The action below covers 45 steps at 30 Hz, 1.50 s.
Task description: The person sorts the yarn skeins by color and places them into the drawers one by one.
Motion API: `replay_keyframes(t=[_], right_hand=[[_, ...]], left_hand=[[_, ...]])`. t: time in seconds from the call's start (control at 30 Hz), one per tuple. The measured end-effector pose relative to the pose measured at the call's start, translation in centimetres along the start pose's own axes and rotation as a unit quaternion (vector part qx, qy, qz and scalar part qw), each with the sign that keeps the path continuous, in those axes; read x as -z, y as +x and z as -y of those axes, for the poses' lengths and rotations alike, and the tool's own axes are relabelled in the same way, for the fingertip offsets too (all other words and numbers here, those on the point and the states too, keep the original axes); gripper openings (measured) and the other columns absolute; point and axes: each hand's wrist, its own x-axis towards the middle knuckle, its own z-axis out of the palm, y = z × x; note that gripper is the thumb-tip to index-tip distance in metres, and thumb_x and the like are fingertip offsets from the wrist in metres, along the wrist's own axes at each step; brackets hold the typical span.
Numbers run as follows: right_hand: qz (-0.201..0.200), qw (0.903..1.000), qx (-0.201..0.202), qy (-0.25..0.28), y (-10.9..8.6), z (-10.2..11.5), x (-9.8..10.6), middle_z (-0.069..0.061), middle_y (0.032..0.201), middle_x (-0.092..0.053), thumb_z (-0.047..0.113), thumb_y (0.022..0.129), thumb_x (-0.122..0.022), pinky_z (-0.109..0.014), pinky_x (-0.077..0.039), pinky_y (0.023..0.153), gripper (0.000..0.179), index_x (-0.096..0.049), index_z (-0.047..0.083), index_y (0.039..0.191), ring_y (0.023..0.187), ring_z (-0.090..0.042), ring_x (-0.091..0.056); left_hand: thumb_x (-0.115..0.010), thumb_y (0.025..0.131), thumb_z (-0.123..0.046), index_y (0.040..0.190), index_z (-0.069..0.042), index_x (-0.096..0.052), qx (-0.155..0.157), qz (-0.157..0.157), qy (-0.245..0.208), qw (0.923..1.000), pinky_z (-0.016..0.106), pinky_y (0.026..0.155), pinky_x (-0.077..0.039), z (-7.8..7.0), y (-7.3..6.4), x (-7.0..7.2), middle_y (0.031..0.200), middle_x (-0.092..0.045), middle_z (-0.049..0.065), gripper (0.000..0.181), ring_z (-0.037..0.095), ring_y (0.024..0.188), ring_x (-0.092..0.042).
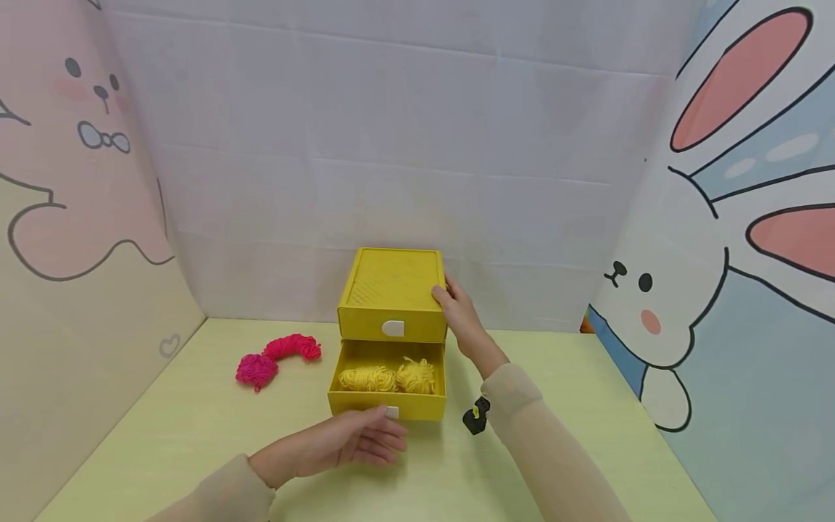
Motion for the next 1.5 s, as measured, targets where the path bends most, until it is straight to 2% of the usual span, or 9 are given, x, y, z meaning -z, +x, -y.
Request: replay_keyframes(t=[0.17,0.23,0.33,0.43,0.57,0.9,1.07,1.27,1.5], right_hand=[[-0.006,1.0000,-0.005,0.001,0.0,0.0,0.0,-0.012,0.177,-0.018,0.036,0.115,-0.043,-0.058,-0.026,0.128,0.069,-0.010,0.019,0.173,0.157,-0.036,-0.031],[-0.006,1.0000,-0.005,0.000,0.0,0.0,0.0,-0.012,0.177,-0.018,0.036,0.115,-0.043,-0.058,-0.026,0.128,0.069,-0.010,0.019,0.173,0.158,-0.036,-0.031],[-0.007,1.0000,-0.004,0.000,0.0,0.0,0.0,-0.012,0.177,-0.019,0.036,0.115,-0.043,-0.058,-0.026,0.128,0.068,-0.011,0.019,0.173,0.158,-0.036,-0.031],[-0.007,1.0000,-0.003,-0.003,0.0,0.0,-0.1,-0.012,0.177,-0.018,0.036,0.115,-0.043,-0.058,-0.026,0.128,0.069,-0.010,0.019,0.173,0.157,-0.036,-0.031],[-0.006,1.0000,-0.002,-0.006,0.0,0.0,-0.1,-0.012,0.177,-0.018,0.036,0.115,-0.044,-0.058,-0.026,0.128,0.069,-0.010,0.019,0.173,0.157,-0.037,-0.032],[-0.008,1.0000,-0.004,-0.002,0.0,0.0,-0.1,-0.012,0.176,-0.021,0.036,0.115,-0.044,-0.057,-0.027,0.128,0.069,-0.011,0.019,0.173,0.156,-0.037,-0.034],[-0.010,0.9999,-0.005,0.000,-0.1,0.0,-0.1,-0.012,0.176,-0.021,0.036,0.115,-0.044,-0.056,-0.028,0.128,0.069,-0.011,0.019,0.173,0.157,-0.036,-0.034],[-0.007,1.0000,-0.004,-0.004,0.0,-0.1,-0.1,-0.010,0.176,-0.022,0.037,0.115,-0.044,-0.054,-0.030,0.127,0.068,-0.012,0.020,0.173,0.156,-0.034,-0.034],[-0.005,1.0000,0.001,-0.003,0.1,-0.1,-0.1,-0.010,0.176,-0.023,0.035,0.115,-0.043,-0.054,-0.030,0.127,0.068,-0.012,0.019,0.173,0.155,-0.034,-0.035]], left_hand=[[-0.047,0.110,-0.056,0.147,0.009,-0.055,0.011,-0.005,-0.037,0.9993,0.040,0.104,-0.058,0.4,0.3,-0.1,0.140,-0.066,0.027,0.075,0.038,0.124,-0.069],[-0.047,0.110,-0.056,0.149,0.009,-0.053,0.012,-0.005,-0.066,0.9977,0.040,0.105,-0.057,0.6,0.4,-0.1,0.143,-0.063,0.028,0.076,0.040,0.127,-0.067],[-0.048,0.110,-0.055,0.150,0.009,-0.051,0.012,0.002,-0.123,0.9924,0.041,0.109,-0.054,0.8,0.5,0.0,0.150,-0.057,0.029,0.076,0.041,0.136,-0.061],[-0.051,0.110,-0.053,0.151,0.010,-0.049,0.010,0.006,-0.179,0.9837,0.042,0.114,-0.050,0.9,0.6,0.1,0.156,-0.051,0.028,0.075,0.042,0.143,-0.054],[-0.052,0.110,-0.051,0.153,0.010,-0.046,0.005,-0.007,-0.211,0.9775,0.042,0.117,-0.047,0.8,0.9,0.1,0.159,-0.047,0.028,0.075,0.041,0.147,-0.049],[-0.056,0.109,-0.050,0.149,0.012,-0.049,-0.009,-0.048,-0.231,0.9717,0.041,0.118,-0.046,0.4,2.0,0.0,0.153,-0.054,0.027,0.075,0.035,0.138,-0.059],[-0.054,0.110,-0.049,0.150,0.012,-0.048,-0.017,-0.067,-0.227,0.9714,0.041,0.118,-0.045,0.1,3.0,0.4,0.153,-0.054,0.027,0.073,0.032,0.136,-0.061],[-0.053,0.111,-0.046,0.147,0.011,-0.050,-0.032,-0.094,-0.240,0.9658,0.040,0.116,-0.047,-0.3,4.4,1.0,0.144,-0.062,0.023,0.068,0.025,0.123,-0.068],[-0.052,0.112,-0.046,0.146,0.012,-0.051,-0.045,-0.110,-0.245,0.9622,0.042,0.119,-0.044,-0.7,5.7,1.8,0.152,-0.054,0.029,0.067,0.024,0.118,-0.071]])
